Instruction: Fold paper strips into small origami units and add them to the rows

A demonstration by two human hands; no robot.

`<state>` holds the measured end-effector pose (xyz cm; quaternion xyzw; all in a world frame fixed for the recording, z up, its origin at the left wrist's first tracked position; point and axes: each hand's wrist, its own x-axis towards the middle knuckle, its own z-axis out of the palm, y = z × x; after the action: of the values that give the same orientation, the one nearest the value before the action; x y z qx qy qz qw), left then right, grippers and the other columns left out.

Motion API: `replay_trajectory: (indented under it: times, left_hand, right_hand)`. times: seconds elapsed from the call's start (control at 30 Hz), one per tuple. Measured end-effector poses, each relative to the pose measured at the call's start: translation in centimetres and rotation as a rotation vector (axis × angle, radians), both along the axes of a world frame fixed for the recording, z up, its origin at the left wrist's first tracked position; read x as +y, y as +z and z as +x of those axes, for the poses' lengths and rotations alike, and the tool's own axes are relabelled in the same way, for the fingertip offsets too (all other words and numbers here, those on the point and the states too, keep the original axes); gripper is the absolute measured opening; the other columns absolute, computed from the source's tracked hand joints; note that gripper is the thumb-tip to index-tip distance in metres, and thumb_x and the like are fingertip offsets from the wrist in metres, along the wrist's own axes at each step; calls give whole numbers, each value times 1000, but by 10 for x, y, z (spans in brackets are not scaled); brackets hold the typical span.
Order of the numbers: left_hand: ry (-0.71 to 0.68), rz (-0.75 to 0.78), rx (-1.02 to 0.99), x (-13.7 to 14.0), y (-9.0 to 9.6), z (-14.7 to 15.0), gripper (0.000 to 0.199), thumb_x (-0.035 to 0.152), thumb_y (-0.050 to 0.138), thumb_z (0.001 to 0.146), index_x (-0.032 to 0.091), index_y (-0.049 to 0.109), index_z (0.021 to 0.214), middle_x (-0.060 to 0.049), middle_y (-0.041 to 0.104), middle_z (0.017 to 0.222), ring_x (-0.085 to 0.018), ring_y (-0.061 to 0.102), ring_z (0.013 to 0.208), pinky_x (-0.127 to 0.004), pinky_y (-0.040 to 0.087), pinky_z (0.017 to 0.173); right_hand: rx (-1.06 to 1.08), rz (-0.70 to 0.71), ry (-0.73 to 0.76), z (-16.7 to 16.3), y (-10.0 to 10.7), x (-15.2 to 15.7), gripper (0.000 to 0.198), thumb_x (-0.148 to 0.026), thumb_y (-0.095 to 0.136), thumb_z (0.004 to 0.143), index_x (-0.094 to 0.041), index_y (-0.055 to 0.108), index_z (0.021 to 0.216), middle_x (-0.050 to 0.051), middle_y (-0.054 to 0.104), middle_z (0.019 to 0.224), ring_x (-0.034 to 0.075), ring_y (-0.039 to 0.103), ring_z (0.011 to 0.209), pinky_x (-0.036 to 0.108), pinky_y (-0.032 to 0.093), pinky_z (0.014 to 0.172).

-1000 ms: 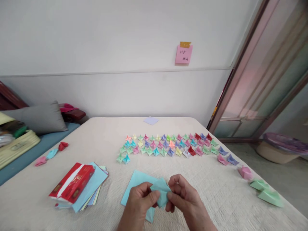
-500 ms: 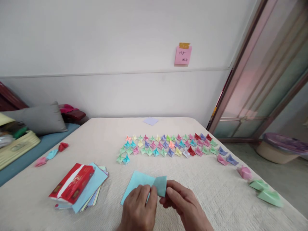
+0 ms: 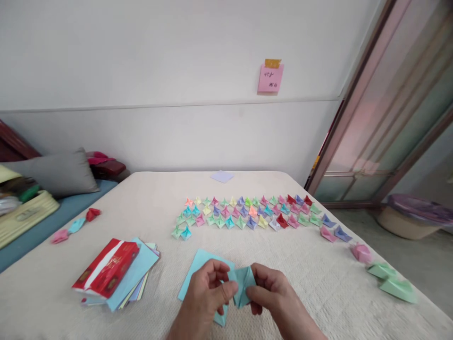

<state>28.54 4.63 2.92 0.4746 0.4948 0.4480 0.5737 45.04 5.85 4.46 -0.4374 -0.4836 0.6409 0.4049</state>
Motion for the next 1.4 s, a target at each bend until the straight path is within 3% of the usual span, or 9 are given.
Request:
replay_trajectory:
  times: [0.1, 0.2, 0.57, 0.73, 0.87, 1.0, 1.17, 1.3, 1.4]
  left_hand:
    - [-48, -74, -118, 1, 1, 3, 17, 28, 66, 72, 14, 59, 70, 5, 47, 47, -8, 39, 41, -20, 31, 41]
    - [17, -47, -107, -1, -1, 6, 17, 27, 67, 70, 14, 57, 64, 5, 48, 43, -8, 40, 41, -20, 31, 42]
    - [172, 96, -255, -13, -3, 14, 18, 27, 72, 70, 15, 71, 83, 4, 56, 50, -8, 49, 41, -18, 36, 42]
    - [73, 280, -312, -19, -8, 8, 9, 27, 71, 77, 20, 74, 73, 3, 56, 56, -8, 52, 45, -18, 39, 44]
    - [-9, 345, -371, -19, -6, 3, 12, 28, 67, 82, 23, 75, 75, 1, 59, 68, -8, 56, 49, -19, 41, 46]
    - [-20, 335, -348, -19, -4, -1, 15, 26, 65, 84, 22, 75, 73, 1, 60, 66, -10, 60, 48, -20, 43, 46]
    - [-38, 344, -279, -19, 3, -3, 21, 22, 60, 84, 18, 72, 68, 0, 60, 59, -11, 60, 47, -21, 42, 48]
    - [7, 232, -248, -19, 13, 2, 10, 24, 69, 73, 17, 68, 80, 1, 60, 56, -12, 56, 50, -23, 43, 51]
    - [26, 103, -298, -17, 17, 7, 36, 27, 79, 61, 19, 63, 93, 3, 59, 60, -10, 51, 51, -20, 40, 48]
  right_hand:
    - [-3, 8, 15, -4, -4, -2, 2, -14, 57, 62, -15, 59, 61, -5, 50, 51, 9, 40, 46, 22, 32, 45]
    - [3, 18, -36, -8, -7, -3, 5, -19, 62, 65, -16, 59, 62, -7, 45, 49, 8, 38, 45, 21, 29, 44]
    - [88, 96, -143, -8, 0, -13, 11, -28, 76, 65, -19, 71, 64, -3, 52, 51, 10, 39, 50, 22, 30, 46]
    - [108, 215, -86, -3, 10, -19, 4, -26, 76, 70, -29, 79, 70, -2, 58, 55, 11, 43, 48, 25, 39, 49]
    - [170, 337, 5, 1, 14, -19, 8, -38, 77, 71, -32, 81, 75, 1, 58, 59, 14, 51, 54, 28, 42, 53]
    - [212, 332, 22, 3, 10, -19, 14, -45, 76, 70, -33, 81, 70, 3, 58, 65, 17, 56, 58, 29, 43, 54]
    - [70, 393, -27, 5, 3, -19, 14, -31, 75, 74, -31, 78, 60, 2, 60, 62, 16, 54, 56, 29, 40, 55]
    - [6, 414, -58, 6, 0, -16, 15, -27, 72, 75, -29, 77, 60, 2, 61, 61, 18, 54, 57, 30, 40, 56]
    - [-15, 439, -56, 6, -1, -16, 15, -26, 71, 76, -29, 77, 62, 2, 61, 62, 18, 54, 57, 30, 40, 56]
